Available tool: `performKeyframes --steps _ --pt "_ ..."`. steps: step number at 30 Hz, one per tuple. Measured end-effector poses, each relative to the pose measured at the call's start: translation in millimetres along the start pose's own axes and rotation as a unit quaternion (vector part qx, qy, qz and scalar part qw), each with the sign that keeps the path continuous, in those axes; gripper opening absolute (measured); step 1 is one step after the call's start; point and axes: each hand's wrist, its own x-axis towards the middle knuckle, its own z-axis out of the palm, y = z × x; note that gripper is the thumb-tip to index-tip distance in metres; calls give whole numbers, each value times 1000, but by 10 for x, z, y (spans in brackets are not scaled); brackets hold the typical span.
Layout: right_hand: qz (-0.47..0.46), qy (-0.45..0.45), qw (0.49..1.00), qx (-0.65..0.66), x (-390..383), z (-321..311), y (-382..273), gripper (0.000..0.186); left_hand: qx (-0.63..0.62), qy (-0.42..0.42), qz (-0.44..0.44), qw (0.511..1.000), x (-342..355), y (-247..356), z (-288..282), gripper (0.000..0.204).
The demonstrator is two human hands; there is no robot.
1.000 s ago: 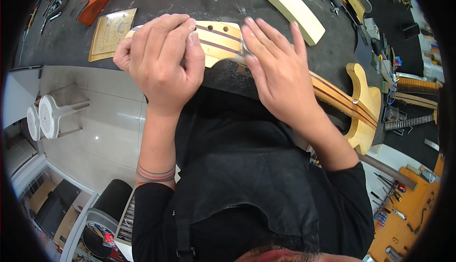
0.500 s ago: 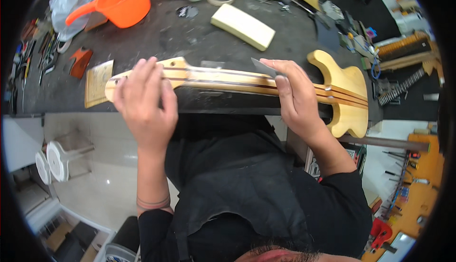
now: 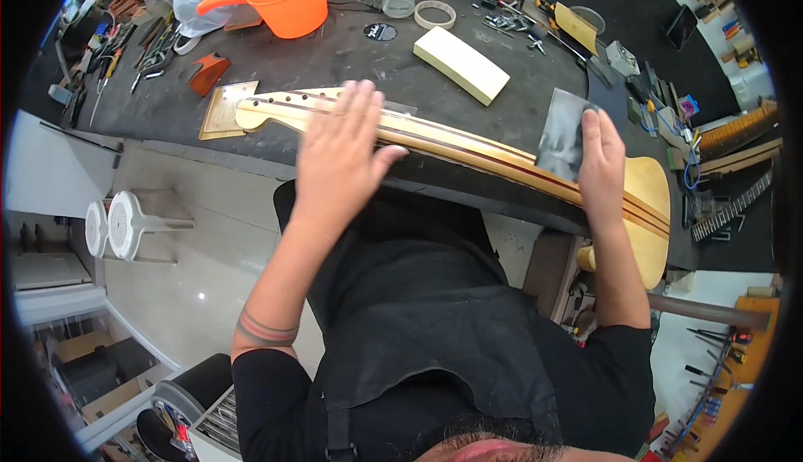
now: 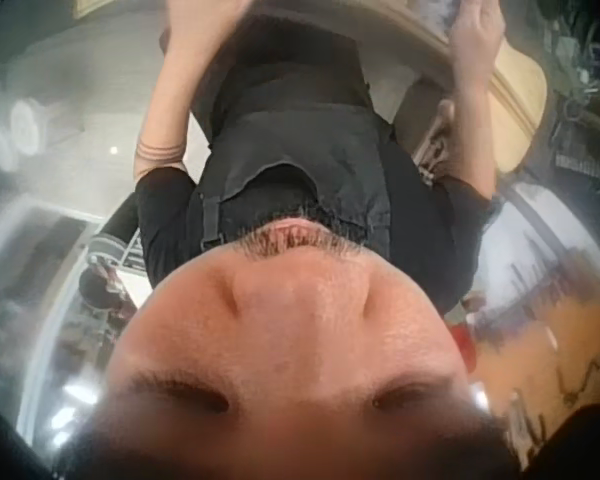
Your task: The person sands the neck and headstock of a wooden guitar body by hand using a piece of sandpaper and a sanding block, occasionally wetting the sandpaper in a bucket of water.
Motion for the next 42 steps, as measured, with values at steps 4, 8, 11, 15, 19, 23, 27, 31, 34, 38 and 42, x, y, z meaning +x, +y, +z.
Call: performKeyframes --steps 4,8,11,15,19,23,27,31,34,38,42 --pt "105 -65 991 47 566 -66 193 29 60 1 -93 994 -151 26 -53 102" --pt "180 -94 979 -33 1098 -43 589 29 -149 -16 -1 989 36 772 201 114" --pt "176 -106 978 -45 1422 -45 844 29 -219 -45 109 969 115 949 226 104" --pt "157 -162 972 -65 1553 96 916 25 -144 -88 63 984 30 313 -37 100" --pt "188 -148 971 27 1489 273 695 23 4 -123 -8 992 -83 -275 -559 86" --pt "193 -121 972 56 1244 348 391 25 12 -108 -70 992 -117 -576 -734 73" --pt "131 -81 987 50 832 250 122 23 -23 35 -66 997 -148 -496 -750 45" --pt "27 -116 991 55 181 398 -193 27 -290 147 -30 945 -185 17 -422 33" --pt "48 -176 981 66 -363 604 -527 29 -726 34 -199 658 -155 737 -302 39" --pt "37 -167 969 180 -895 872 -466 14 -816 -79 -213 531 -257 818 -50 13" --pt "-105 -126 982 94 -1100 916 -280 44 -834 -17 -282 475 -488 656 -191 12"
